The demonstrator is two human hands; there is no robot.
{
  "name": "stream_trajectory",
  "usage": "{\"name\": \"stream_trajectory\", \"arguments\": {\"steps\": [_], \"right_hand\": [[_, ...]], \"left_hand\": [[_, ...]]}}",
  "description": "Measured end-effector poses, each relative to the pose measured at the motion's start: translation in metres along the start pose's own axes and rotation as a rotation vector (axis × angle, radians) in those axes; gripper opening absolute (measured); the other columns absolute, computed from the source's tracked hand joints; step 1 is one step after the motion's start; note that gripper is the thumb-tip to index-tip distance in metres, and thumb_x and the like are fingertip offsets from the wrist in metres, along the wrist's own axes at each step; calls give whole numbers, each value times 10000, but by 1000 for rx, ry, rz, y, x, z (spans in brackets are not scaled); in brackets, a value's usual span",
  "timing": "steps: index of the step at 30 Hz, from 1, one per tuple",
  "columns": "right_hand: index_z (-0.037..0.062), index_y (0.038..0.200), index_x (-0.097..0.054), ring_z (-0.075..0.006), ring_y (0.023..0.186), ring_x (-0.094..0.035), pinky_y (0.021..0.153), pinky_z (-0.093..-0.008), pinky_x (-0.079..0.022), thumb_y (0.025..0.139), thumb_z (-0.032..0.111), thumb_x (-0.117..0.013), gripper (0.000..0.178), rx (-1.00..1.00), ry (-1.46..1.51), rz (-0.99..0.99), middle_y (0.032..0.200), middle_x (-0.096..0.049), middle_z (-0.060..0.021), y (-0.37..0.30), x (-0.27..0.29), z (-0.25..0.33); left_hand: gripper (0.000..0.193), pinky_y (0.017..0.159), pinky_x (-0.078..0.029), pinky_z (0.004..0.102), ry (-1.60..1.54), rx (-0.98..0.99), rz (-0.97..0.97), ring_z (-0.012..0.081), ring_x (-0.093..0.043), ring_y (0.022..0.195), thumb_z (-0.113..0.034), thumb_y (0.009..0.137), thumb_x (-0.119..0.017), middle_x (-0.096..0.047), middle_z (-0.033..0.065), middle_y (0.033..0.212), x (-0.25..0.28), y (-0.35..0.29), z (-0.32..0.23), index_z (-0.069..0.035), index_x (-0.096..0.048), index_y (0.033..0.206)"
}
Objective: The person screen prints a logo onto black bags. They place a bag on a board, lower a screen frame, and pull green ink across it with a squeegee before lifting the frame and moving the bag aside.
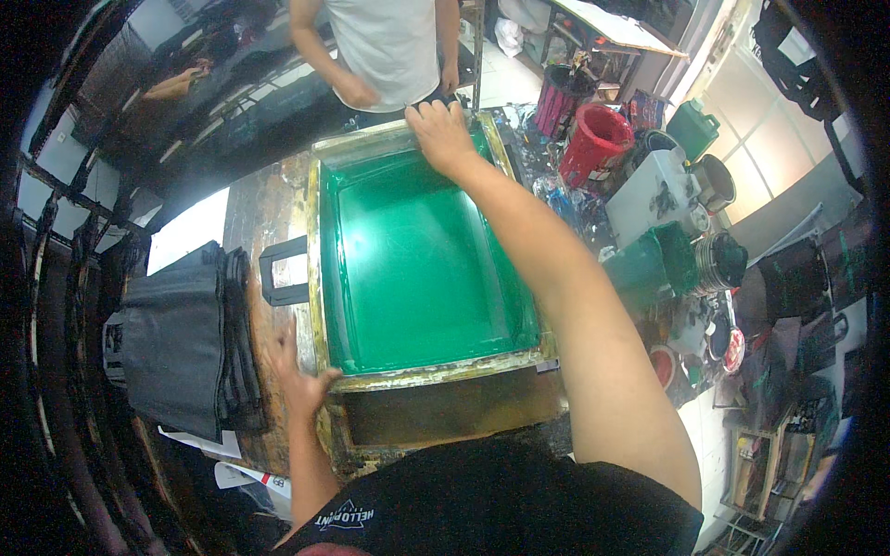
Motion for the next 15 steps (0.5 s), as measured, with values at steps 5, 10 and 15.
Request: {"name": "stream_trajectory", "arguments": {"steps": [5, 10, 15], "right_hand": [[139, 1175, -606, -246, 1024, -583, 898, -453, -391, 896, 115, -603, 281, 15, -60, -130, 1011, -613, -48, -3, -10, 1], [151, 1147, -610, -230, 981, -586, 876, -460, -405, 895, 168, -619, 253, 62, -154, -141, 982, -603, -33, -7, -24, 11], [206, 1164, -715, -263, 1112, -685, 955, -473, -465, 829, 191, -776, 341, 54, -125, 207, 1120, -729, -35, 12, -11, -14]], "left_hand": [[915, 1018, -377, 523, 91, -295, -57, 389, -502, 1202, -713, 751, -787, -568, 195, 1234, -17, 125, -44, -58, -664, 1378], [838, 1099, -367, 545, 233, -484, -194, 402, -487, 1306, -657, 825, -761, -570, 220, 1343, -84, 249, -65, -43, -641, 1382], [770, 994, -473, 521, 368, -358, -41, 396, -620, 1148, -695, 847, -706, -666, 221, 1179, -138, 315, -45, 3, -690, 1170]]}}
Point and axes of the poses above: each hand's wrist, its own y-axis towards the middle knuckle, its own x-axis out of the back of the hand, z = x × y, the point moved 5 cm from there along y, towards the middle knuckle
